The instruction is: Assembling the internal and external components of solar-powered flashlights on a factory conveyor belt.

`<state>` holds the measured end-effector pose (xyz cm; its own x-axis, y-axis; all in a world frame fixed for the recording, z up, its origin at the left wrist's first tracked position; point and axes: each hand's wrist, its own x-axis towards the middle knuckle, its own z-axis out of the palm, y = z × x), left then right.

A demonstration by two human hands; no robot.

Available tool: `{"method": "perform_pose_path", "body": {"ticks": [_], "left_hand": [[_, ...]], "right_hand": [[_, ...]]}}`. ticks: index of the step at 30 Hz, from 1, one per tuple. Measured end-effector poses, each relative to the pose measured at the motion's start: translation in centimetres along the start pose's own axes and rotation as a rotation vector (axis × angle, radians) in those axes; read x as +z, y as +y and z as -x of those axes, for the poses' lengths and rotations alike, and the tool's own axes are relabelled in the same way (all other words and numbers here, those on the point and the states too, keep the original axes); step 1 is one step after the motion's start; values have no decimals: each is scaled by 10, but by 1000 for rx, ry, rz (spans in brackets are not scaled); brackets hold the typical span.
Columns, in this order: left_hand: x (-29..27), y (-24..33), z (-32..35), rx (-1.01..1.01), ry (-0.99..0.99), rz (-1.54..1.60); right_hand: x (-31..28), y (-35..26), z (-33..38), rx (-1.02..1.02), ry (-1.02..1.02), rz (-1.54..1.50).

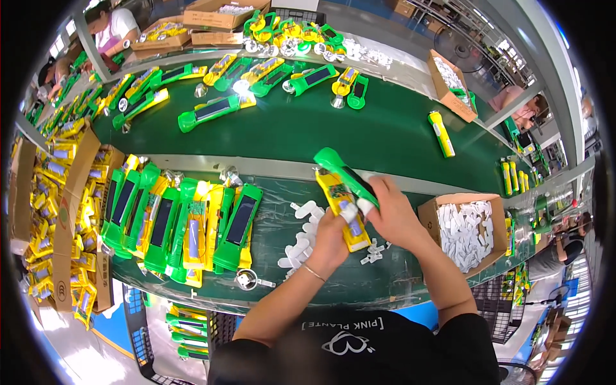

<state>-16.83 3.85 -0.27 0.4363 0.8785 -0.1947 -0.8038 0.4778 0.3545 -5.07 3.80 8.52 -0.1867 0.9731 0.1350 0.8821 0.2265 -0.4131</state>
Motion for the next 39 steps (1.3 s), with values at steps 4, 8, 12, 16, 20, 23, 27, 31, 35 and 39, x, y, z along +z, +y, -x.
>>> {"method": "perform_pose_path", "body": {"ticks": [4, 8, 12, 16, 20, 23, 27, 31, 35, 39], "left_hand": [[2, -13, -3, -46, 13, -39], [4, -12, 1, 3, 13, -102], [2, -9, 2, 56, -42, -125], [-5, -9, 4, 57, -19, -205], [-6, -1, 9, 87, -45, -207], [-9, 4, 9, 87, -35, -165], [-11, 5, 3, 136, 143, -331], [-26, 24, 4, 225, 146, -436], [-20, 54, 7, 269, 169, -493], [-19, 60, 5, 271, 212, -482]], "right_hand": [[23, 28, 38, 117, 74, -255], [44, 18, 55, 212, 151, -591], [50, 9, 57, 198, 170, -719], [53, 6, 53, 219, 168, -823], [57, 0, 52, 267, 156, -927], [68, -5, 53, 288, 168, -968], [83, -6, 51, 218, 219, -803], [70, 0, 41, 43, 129, -588], [49, 16, 38, 173, 208, -588], [76, 3, 56, -234, -84, -174]]}}
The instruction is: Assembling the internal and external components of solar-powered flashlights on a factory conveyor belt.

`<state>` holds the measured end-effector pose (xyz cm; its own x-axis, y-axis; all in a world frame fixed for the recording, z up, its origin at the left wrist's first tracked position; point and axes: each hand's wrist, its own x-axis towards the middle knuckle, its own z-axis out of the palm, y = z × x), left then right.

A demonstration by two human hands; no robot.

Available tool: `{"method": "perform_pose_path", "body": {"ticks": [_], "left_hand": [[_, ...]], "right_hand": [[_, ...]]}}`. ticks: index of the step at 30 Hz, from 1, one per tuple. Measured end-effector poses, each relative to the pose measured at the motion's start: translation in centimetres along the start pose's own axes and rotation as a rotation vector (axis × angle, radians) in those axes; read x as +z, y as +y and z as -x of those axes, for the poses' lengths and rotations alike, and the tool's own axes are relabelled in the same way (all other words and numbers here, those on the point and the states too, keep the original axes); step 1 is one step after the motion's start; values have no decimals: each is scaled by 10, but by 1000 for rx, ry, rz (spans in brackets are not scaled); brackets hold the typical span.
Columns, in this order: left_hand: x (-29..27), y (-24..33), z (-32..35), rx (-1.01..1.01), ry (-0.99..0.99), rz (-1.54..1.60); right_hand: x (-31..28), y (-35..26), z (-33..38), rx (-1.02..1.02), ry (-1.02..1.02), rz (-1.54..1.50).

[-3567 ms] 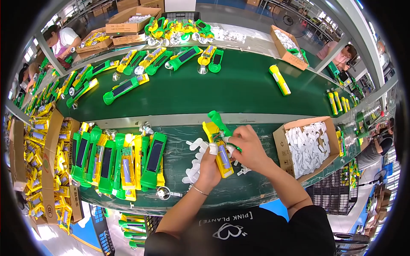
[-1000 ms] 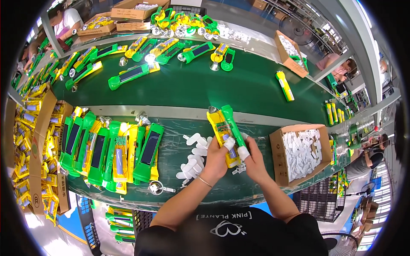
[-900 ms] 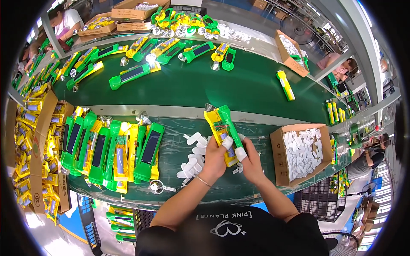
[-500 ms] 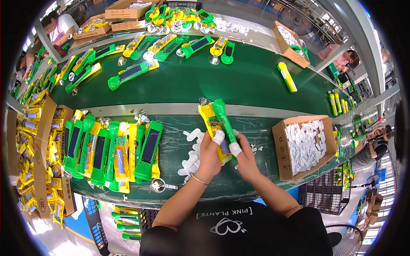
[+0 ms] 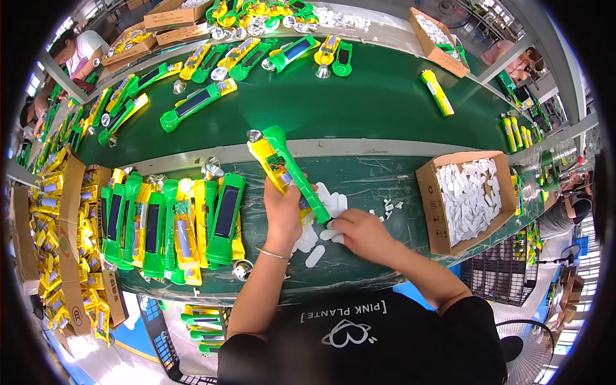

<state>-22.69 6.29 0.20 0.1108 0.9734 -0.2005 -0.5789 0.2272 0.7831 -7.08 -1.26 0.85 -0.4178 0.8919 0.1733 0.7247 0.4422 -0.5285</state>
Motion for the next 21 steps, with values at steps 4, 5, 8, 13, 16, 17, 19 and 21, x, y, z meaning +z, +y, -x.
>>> {"method": "perform_pose_path", "body": {"ticks": [4, 5, 8, 13, 16, 17, 19, 21], "left_hand": [[-3, -7, 2, 13, -28, -13], [-3, -8, 1, 22, -42, -16], [-8, -27, -1, 125, -18, -210], [12, -53, 8, 350, -83, -384], [27, -54, 15, 446, -74, -466], [29, -52, 16, 452, -65, -462], [32, -46, 20, 435, -48, -536], [33, -48, 18, 461, -39, -489]], "right_hand": [[7, -1, 0, 77, -37, 122], [0, 3, 4, 49, -97, -29], [-37, -13, -10, 13, -83, -281], [-48, -40, -54, 165, 228, -291], [-39, -32, -66, 125, 323, -125], [-37, -31, -66, 135, 338, -95], [-35, -32, -68, 139, 349, -65], [-36, -35, -71, 125, 341, -45]]}}
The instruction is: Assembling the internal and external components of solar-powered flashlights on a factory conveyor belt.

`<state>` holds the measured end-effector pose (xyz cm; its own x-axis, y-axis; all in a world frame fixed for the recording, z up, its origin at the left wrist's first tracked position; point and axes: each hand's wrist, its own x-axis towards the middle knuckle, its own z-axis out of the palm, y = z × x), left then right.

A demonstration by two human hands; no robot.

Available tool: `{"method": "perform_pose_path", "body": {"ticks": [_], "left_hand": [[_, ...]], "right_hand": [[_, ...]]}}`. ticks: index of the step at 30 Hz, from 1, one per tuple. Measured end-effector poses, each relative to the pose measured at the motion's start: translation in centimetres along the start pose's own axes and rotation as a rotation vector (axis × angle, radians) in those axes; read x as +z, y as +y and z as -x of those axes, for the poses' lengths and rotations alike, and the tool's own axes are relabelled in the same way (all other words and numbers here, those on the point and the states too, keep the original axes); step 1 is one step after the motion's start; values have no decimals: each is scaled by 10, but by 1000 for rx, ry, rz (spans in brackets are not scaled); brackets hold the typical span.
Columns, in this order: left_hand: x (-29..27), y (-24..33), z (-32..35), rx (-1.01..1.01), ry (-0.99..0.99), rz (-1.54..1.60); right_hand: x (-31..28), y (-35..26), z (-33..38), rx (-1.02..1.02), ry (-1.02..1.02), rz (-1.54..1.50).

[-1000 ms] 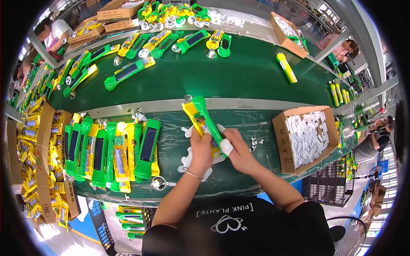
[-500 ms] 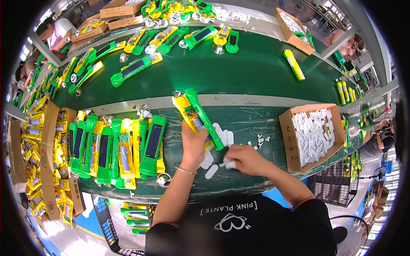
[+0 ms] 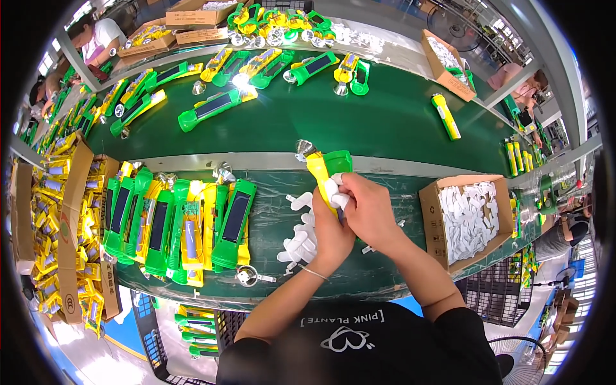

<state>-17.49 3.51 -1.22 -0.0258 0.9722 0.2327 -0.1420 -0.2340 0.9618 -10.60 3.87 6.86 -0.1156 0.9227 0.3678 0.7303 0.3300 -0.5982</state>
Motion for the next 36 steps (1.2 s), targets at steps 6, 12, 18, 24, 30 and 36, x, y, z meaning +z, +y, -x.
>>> {"method": "perform_pose_path", "body": {"ticks": [6, 12, 18, 24, 30, 36], "left_hand": [[0, -5, -4, -339, -32, 837], [-14, 1, -9, -244, -65, 347], [-20, 13, -11, -400, -112, 658], [-26, 18, -9, -383, -190, 974], [-21, 11, -1, -358, -112, 864], [-25, 10, 3, -332, -94, 758]], "right_hand": [[6, -2, 1, -82, -62, 170], [-19, 18, 14, -153, 38, 143], [-3, 16, 28, 89, -108, -68], [7, 14, 34, 69, -3, -36], [19, 5, 36, -73, 81, 46], [20, 1, 38, -42, 94, -50]]}}
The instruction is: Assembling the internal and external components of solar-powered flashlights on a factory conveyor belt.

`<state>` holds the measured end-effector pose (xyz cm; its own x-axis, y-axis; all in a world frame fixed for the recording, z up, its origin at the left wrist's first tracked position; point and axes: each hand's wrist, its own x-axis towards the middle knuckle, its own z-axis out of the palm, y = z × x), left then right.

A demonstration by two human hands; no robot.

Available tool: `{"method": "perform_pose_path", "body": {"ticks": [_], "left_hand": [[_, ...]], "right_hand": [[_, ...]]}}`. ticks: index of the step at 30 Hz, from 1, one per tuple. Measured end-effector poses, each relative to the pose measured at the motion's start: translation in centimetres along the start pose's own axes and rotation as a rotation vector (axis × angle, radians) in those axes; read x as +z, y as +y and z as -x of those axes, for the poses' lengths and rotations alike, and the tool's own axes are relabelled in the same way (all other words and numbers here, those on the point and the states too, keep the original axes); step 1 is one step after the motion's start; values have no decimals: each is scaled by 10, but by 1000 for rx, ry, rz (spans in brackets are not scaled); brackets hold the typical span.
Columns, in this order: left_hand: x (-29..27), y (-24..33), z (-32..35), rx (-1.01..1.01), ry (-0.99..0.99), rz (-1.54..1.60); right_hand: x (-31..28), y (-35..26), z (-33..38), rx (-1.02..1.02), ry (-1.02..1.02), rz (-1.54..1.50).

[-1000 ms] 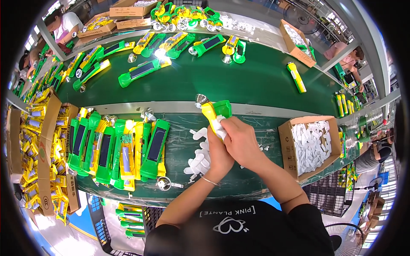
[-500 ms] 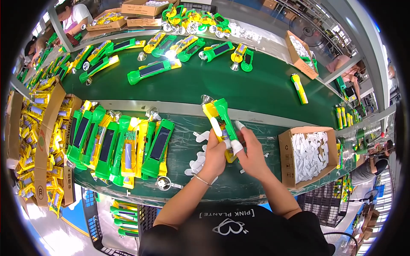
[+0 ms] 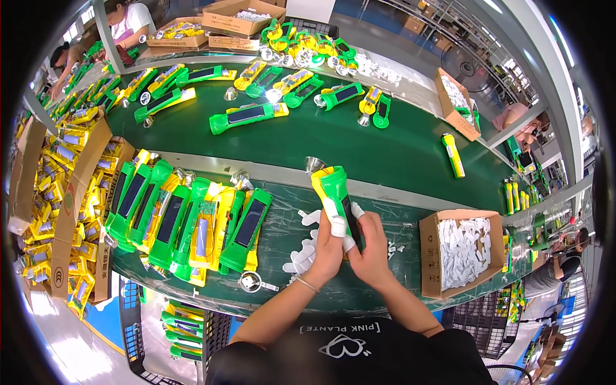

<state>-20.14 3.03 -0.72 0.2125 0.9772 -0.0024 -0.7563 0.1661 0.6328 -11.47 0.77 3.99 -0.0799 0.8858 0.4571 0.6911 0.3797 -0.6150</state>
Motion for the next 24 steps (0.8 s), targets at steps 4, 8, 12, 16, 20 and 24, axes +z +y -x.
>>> {"method": "perform_pose_path", "body": {"ticks": [4, 8, 12, 16, 20, 24], "left_hand": [[0, 3, -2, 121, -97, -177], [5, 12, -3, 101, -38, -204], [7, 12, -1, 119, -44, -350], [8, 14, -4, 28, -34, -321], [4, 19, -9, -71, 3, -175], [3, 20, -11, -117, 21, -20]], "right_hand": [[-1, 3, 0, -40, -1, -32], [-4, 12, -2, -108, -39, 18], [-5, 10, 1, 4, -38, -52], [-8, 11, 2, 42, -56, -141], [-14, 4, 8, 156, -103, -221], [-14, 9, 6, 119, -85, -118]]}}
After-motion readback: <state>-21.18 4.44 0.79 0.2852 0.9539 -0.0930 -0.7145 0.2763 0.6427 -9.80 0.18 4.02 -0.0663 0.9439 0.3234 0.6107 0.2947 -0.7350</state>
